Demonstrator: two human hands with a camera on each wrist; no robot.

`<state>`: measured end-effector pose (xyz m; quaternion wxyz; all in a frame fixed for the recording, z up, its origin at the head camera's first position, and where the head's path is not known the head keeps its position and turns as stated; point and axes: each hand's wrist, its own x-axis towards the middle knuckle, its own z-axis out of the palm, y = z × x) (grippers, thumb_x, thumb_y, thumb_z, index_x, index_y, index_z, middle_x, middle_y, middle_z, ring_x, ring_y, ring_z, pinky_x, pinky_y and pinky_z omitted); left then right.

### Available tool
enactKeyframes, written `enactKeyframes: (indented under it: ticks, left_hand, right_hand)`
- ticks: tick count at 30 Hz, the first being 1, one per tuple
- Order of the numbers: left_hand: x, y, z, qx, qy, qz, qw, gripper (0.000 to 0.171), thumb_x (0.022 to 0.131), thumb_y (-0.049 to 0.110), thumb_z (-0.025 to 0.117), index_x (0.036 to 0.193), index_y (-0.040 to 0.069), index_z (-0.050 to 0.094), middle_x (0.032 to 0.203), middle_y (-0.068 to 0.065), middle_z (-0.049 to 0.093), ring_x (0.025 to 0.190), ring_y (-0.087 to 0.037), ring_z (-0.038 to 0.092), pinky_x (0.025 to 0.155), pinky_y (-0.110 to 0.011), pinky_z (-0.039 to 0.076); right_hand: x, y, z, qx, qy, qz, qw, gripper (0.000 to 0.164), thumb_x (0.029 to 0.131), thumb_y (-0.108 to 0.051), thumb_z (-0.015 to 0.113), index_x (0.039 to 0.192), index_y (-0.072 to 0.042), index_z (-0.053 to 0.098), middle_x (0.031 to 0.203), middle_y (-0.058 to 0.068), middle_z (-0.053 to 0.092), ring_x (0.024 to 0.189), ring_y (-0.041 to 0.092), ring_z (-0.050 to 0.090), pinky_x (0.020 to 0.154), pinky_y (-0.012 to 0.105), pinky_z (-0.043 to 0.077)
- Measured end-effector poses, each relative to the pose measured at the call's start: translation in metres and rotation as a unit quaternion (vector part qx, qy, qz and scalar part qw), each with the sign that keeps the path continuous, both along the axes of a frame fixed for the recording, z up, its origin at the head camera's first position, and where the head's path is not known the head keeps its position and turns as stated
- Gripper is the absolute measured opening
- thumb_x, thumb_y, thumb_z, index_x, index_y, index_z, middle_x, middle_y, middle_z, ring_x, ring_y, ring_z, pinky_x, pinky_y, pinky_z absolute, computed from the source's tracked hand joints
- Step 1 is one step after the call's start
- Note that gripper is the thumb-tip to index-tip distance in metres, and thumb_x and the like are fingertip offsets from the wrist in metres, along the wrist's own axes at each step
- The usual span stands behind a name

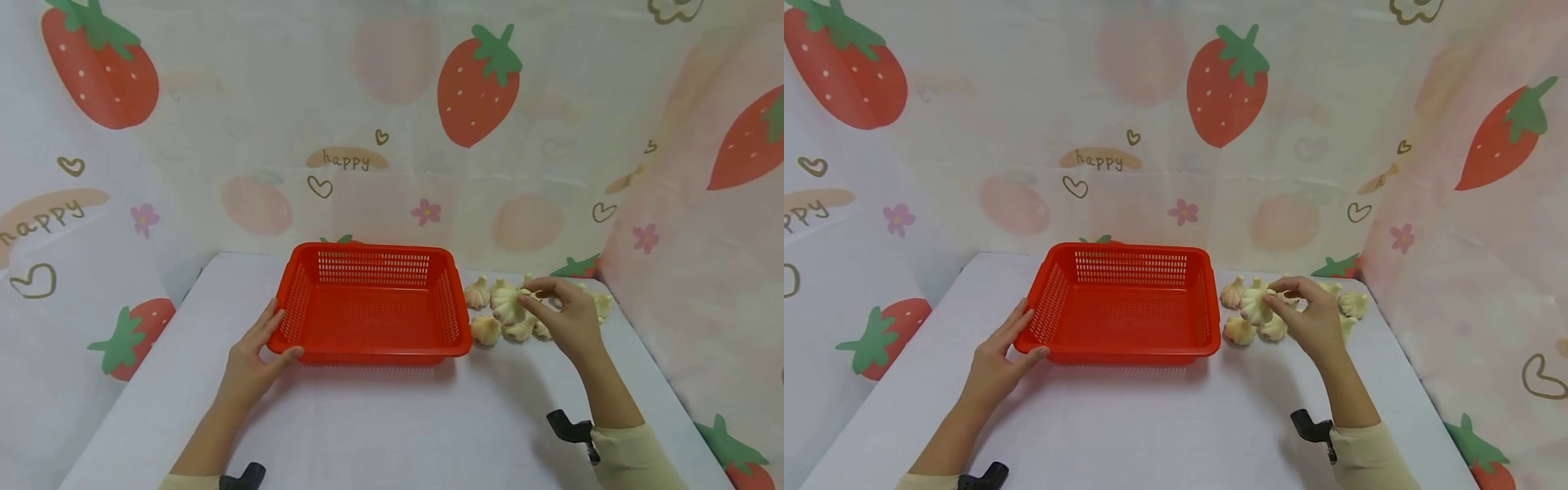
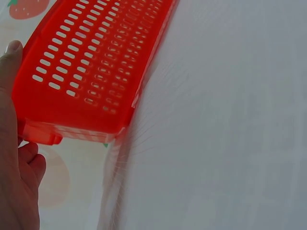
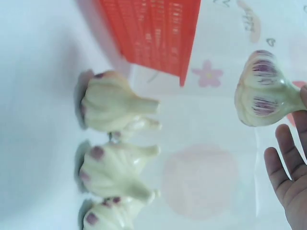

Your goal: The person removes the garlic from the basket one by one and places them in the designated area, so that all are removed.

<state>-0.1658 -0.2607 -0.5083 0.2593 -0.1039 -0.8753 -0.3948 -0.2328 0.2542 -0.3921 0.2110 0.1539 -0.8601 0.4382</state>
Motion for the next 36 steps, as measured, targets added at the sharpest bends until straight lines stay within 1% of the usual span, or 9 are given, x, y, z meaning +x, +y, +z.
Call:
enactKeyframes:
  ticks: [4,8,13,18,21,24,27,30,36]
  left_hand:
    - [-0.001,-0.002,0.0,-0.001,-0.001,-0.002,1.0,0.084,0.08,0.029,0.089,0.152,0.011,0.05,0.164,-0.002,0.039,0.149,-0.026,0.041,0.108,-0.002,0.027]
    - [-0.002,-0.003,0.001,0.001,0.001,-0.004,1.0,0.085,0.079,0.028,0.09,0.152,0.011,0.05,0.164,-0.001,0.04,0.149,-0.025,0.041,0.107,-0.002,0.028]
    - [-0.002,-0.002,0.002,0.002,-0.002,-0.003,1.0,0.085,0.08,0.029,0.09,0.153,0.012,0.049,0.164,-0.001,0.039,0.149,-0.025,0.041,0.106,-0.002,0.029]
    - [-0.001,-0.002,0.001,0.006,-0.007,0.0,1.0,0.085,0.08,0.031,0.089,0.153,0.013,0.049,0.164,0.0,0.039,0.149,-0.026,0.041,0.106,-0.002,0.028]
    - [-0.001,-0.002,-0.001,0.007,-0.012,0.001,0.9999,0.085,0.081,0.031,0.089,0.153,0.013,0.049,0.164,0.001,0.038,0.149,-0.025,0.04,0.105,-0.002,0.028]
    - [0.0,-0.001,-0.001,0.005,-0.014,0.001,0.9999,0.085,0.081,0.032,0.089,0.154,0.013,0.049,0.164,0.001,0.038,0.149,-0.026,0.04,0.105,-0.001,0.028]
    - [0.0,0.0,0.0,0.01,-0.013,0.0,0.9999,0.085,0.081,0.031,0.089,0.153,0.013,0.049,0.164,0.0,0.038,0.149,-0.026,0.04,0.105,-0.001,0.028]
    - [0.001,0.001,0.001,0.012,-0.011,-0.002,0.9999,0.085,0.081,0.03,0.089,0.153,0.013,0.049,0.164,-0.001,0.039,0.149,-0.027,0.04,0.105,-0.002,0.028]
    - [0.001,-0.001,0.002,0.009,-0.013,-0.002,0.9999,0.084,0.081,0.031,0.089,0.153,0.012,0.049,0.164,-0.002,0.038,0.149,-0.027,0.04,0.104,-0.001,0.028]
  right_hand:
    - [0.003,0.017,-0.004,0.004,0.01,-0.022,1.0,0.021,0.088,-0.016,0.083,0.107,-0.009,0.075,0.11,0.004,0.072,0.094,-0.003,0.064,0.083,0.009,0.05]
    - [0.003,0.033,-0.009,-0.015,0.012,-0.034,0.999,0.022,0.087,-0.01,0.083,0.107,-0.007,0.075,0.11,0.006,0.074,0.09,-0.003,0.066,0.084,0.01,0.049]
    - [0.005,0.05,-0.012,-0.016,0.008,-0.071,0.997,0.022,0.087,-0.013,0.083,0.107,-0.008,0.074,0.107,0.0,0.074,0.089,-0.004,0.065,0.078,0.007,0.048]
    - [0.008,0.068,-0.015,-0.026,0.004,-0.101,0.995,0.022,0.087,-0.013,0.083,0.106,-0.006,0.074,0.104,-0.004,0.074,0.087,-0.005,0.064,0.079,0.007,0.046]
    - [0.011,0.08,-0.018,-0.023,-0.001,-0.127,0.992,0.021,0.088,-0.015,0.083,0.105,-0.007,0.075,0.102,-0.008,0.073,0.086,-0.006,0.063,0.079,0.005,0.046]
    - [0.013,0.092,-0.019,-0.015,-0.006,-0.148,0.989,0.02,0.088,-0.018,0.083,0.104,-0.009,0.076,0.101,-0.016,0.072,0.086,-0.008,0.062,0.078,0.004,0.045]
    - [0.013,0.102,-0.018,-0.013,-0.011,-0.16,0.987,0.023,0.089,-0.02,0.083,0.106,-0.007,0.076,0.098,-0.026,0.069,0.086,-0.01,0.062,0.076,0.004,0.045]
    - [0.014,0.113,-0.016,-0.014,-0.017,-0.172,0.985,0.028,0.089,-0.021,0.082,0.11,-0.003,0.075,0.094,-0.033,0.066,0.085,-0.011,0.061,0.073,0.003,0.045]
    - [0.012,0.126,-0.011,-0.016,-0.036,-0.194,0.98,0.033,0.09,-0.025,0.082,0.113,-0.003,0.073,0.091,-0.035,0.063,0.082,-0.01,0.061,0.066,0.005,0.047]
